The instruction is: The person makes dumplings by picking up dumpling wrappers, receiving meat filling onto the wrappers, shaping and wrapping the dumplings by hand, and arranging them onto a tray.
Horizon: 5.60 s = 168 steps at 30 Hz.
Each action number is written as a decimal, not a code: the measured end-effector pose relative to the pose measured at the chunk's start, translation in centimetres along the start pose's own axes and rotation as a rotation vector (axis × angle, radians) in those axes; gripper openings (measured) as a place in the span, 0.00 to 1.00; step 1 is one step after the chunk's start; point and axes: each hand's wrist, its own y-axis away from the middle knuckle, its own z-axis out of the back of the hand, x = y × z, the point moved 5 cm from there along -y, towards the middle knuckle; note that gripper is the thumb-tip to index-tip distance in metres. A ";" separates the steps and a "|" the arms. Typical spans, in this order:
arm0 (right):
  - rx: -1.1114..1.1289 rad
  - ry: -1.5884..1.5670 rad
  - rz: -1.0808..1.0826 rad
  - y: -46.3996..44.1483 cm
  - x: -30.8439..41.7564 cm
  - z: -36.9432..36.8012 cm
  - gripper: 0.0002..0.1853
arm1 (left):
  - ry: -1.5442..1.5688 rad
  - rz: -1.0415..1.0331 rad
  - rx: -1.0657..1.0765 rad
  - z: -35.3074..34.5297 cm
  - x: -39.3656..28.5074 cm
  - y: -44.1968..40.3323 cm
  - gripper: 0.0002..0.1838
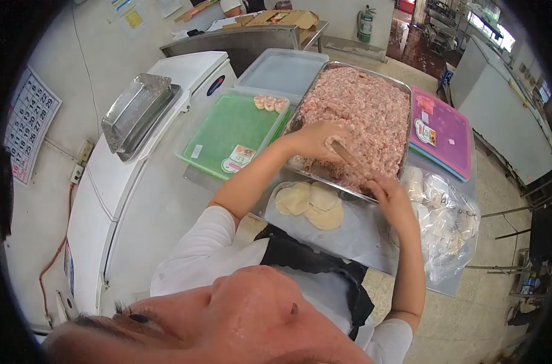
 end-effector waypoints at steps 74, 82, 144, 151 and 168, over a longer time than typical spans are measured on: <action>-0.246 0.248 0.002 -0.3 4.0 5.1 0.13 | 0.113 -0.018 -0.307 1.1 2.1 3.1 0.27; -0.105 0.451 0.081 -0.6 5.5 3.9 0.13 | 0.094 0.065 -0.272 0.9 0.9 2.7 0.25; -0.315 -0.776 -0.248 -1.7 -4.4 -2.9 0.15 | -0.726 0.157 -0.267 4.6 -1.2 13.5 0.15; -0.300 -0.843 -0.197 -1.8 -4.9 -3.0 0.12 | -0.334 0.034 -0.342 -2.2 -1.4 14.8 0.12; -0.324 -0.799 -0.218 -1.9 -3.9 -2.9 0.13 | -0.058 0.052 -0.179 -8.2 0.8 13.6 0.15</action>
